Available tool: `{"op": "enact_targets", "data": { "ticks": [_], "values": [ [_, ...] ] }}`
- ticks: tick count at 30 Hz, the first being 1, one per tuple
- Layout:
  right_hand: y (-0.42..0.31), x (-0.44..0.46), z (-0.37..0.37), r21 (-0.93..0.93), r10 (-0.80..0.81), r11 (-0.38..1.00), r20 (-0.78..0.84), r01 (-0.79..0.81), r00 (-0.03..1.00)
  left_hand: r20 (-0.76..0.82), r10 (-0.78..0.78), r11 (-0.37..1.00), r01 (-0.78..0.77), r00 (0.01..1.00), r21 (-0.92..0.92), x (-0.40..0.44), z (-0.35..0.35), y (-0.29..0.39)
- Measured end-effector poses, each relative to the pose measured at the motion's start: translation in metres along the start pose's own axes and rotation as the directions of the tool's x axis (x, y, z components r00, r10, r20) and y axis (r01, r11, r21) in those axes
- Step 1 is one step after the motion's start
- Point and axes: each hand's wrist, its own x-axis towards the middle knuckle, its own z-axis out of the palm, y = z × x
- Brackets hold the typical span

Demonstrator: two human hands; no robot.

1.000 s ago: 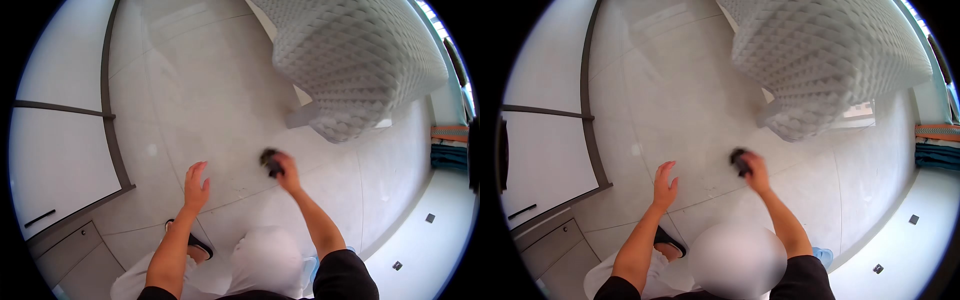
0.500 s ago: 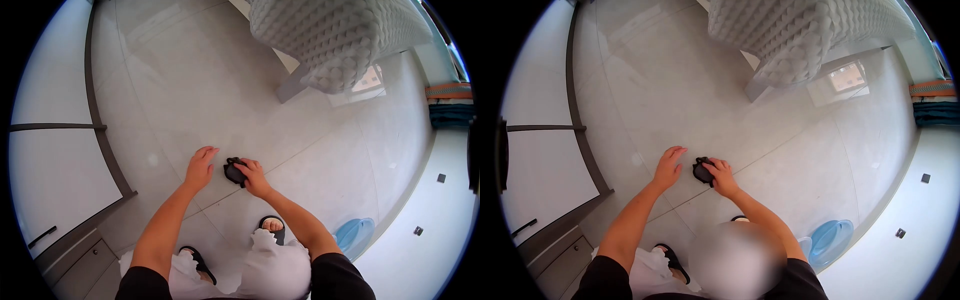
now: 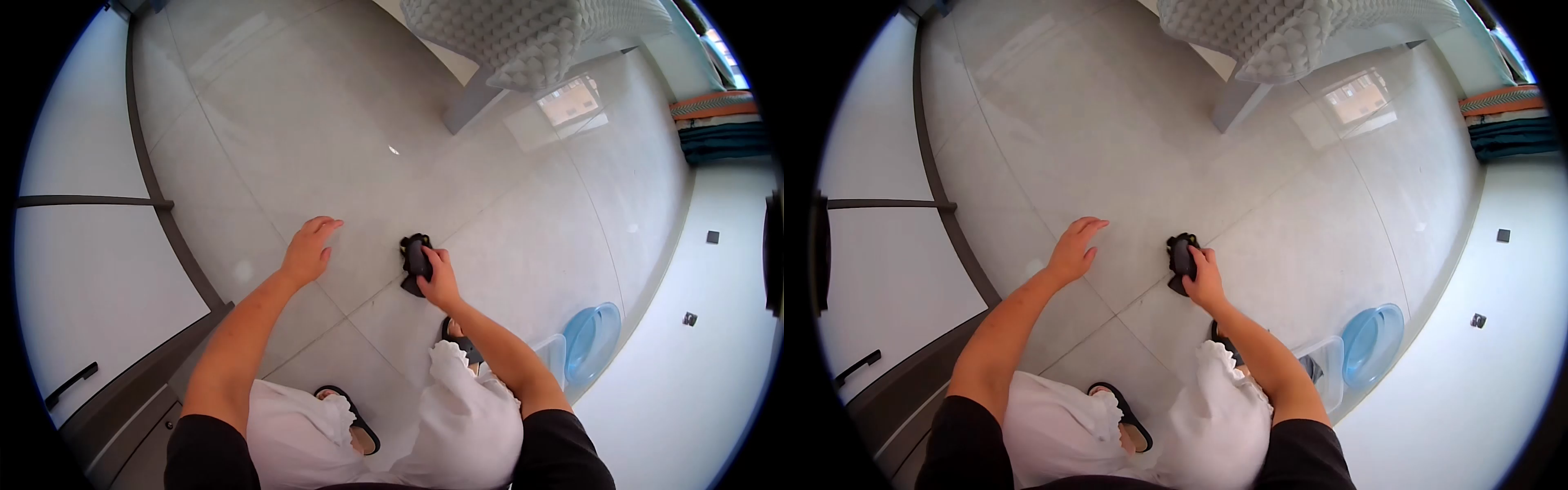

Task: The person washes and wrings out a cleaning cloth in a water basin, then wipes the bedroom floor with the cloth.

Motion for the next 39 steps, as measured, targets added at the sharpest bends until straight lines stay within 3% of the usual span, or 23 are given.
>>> {"op": "enact_targets", "data": {
  "ticks": [3,5,7,9,12,14,15,17,18,21,23,27,29,31,33,35,36,39],
  "values": [
    [0.017,-0.002,-0.028,0.013,-0.037,0.999,-0.124,0.039,0.992,0.143,0.049,0.998,-0.054,0.988,0.034,-0.005,0.006,-0.005],
    [0.058,-0.016,-0.057,0.012,0.137,0.990,-0.314,-0.141,0.939,0.244,0.019,0.993,-0.048,0.970,0.112,-0.008,0.012,-0.004],
    [0.050,-0.037,-0.111,0.203,0.479,0.875,-0.237,-0.439,0.846,0.318,-0.008,0.976,-0.061,0.948,0.208,-0.009,0.026,-0.010],
    [0.046,-0.060,-0.143,0.161,0.452,0.892,-0.313,-0.423,0.835,0.366,-0.044,0.940,-0.086,0.930,0.331,-0.006,0.039,-0.017],
    [0.023,-0.082,-0.171,0.053,0.527,0.843,-0.288,-0.536,0.800,0.427,-0.244,0.883,0.017,0.871,0.469,-0.006,0.048,-0.002],
    [0.028,-0.090,-0.175,-0.025,0.521,0.834,-0.295,-0.552,0.801,0.448,-0.267,0.865,0.007,0.854,0.502,-0.009,0.054,-0.001],
    [0.030,-0.091,-0.173,0.190,0.578,0.816,-0.295,-0.546,0.761,0.455,-0.283,0.856,0.009,0.844,0.517,-0.012,0.054,0.002],
    [0.032,-0.097,-0.169,0.384,0.730,0.675,-0.224,-0.630,0.645,0.488,-0.297,0.850,-0.005,0.821,0.526,-0.013,0.050,0.006],
    [0.045,-0.105,-0.163,0.387,0.801,0.597,-0.234,-0.703,0.551,0.505,-0.304,0.846,-0.015,0.808,0.533,-0.015,0.052,0.008],
    [0.083,-0.146,-0.130,0.057,0.793,0.577,-0.279,-0.815,0.542,0.396,-0.244,0.817,-0.032,0.885,0.576,-0.024,0.075,-0.006],
    [0.151,-0.179,-0.080,-0.274,0.580,0.641,-0.439,-0.717,0.686,0.368,-0.171,0.864,-0.041,0.914,0.503,-0.033,0.079,-0.007],
    [0.107,-0.179,-0.034,-0.143,0.464,0.760,-0.565,-0.635,0.683,0.312,0.017,0.935,-0.125,0.950,0.332,-0.064,0.081,-0.007],
    [0.085,-0.160,-0.014,-0.046,0.486,0.778,-0.590,-0.627,0.645,0.269,0.026,0.962,-0.098,0.963,0.255,-0.076,0.081,0.001],
    [0.068,-0.130,0.005,-0.057,0.360,0.867,-0.613,-0.494,0.703,0.237,0.004,0.976,-0.056,0.971,0.212,-0.089,0.080,0.006],
    [0.052,-0.095,0.028,0.012,0.295,0.936,-0.577,-0.353,0.762,0.215,-0.027,0.982,-0.014,0.976,0.186,-0.097,0.083,0.010],
    [0.006,-0.059,0.018,0.325,0.426,0.884,-0.269,-0.335,0.864,0.199,-0.051,0.984,0.014,0.979,0.179,-0.102,0.080,0.013],
    [0.014,-0.044,0.027,0.458,0.324,0.873,-0.289,-0.167,0.901,0.191,-0.058,0.985,0.025,0.980,0.172,-0.103,0.077,0.014],
    [0.042,-0.013,0.009,0.224,0.106,0.975,-0.475,0.004,0.874,0.147,-0.081,0.983,0.055,0.986,0.173,-0.106,0.068,0.016]
  ]
}}
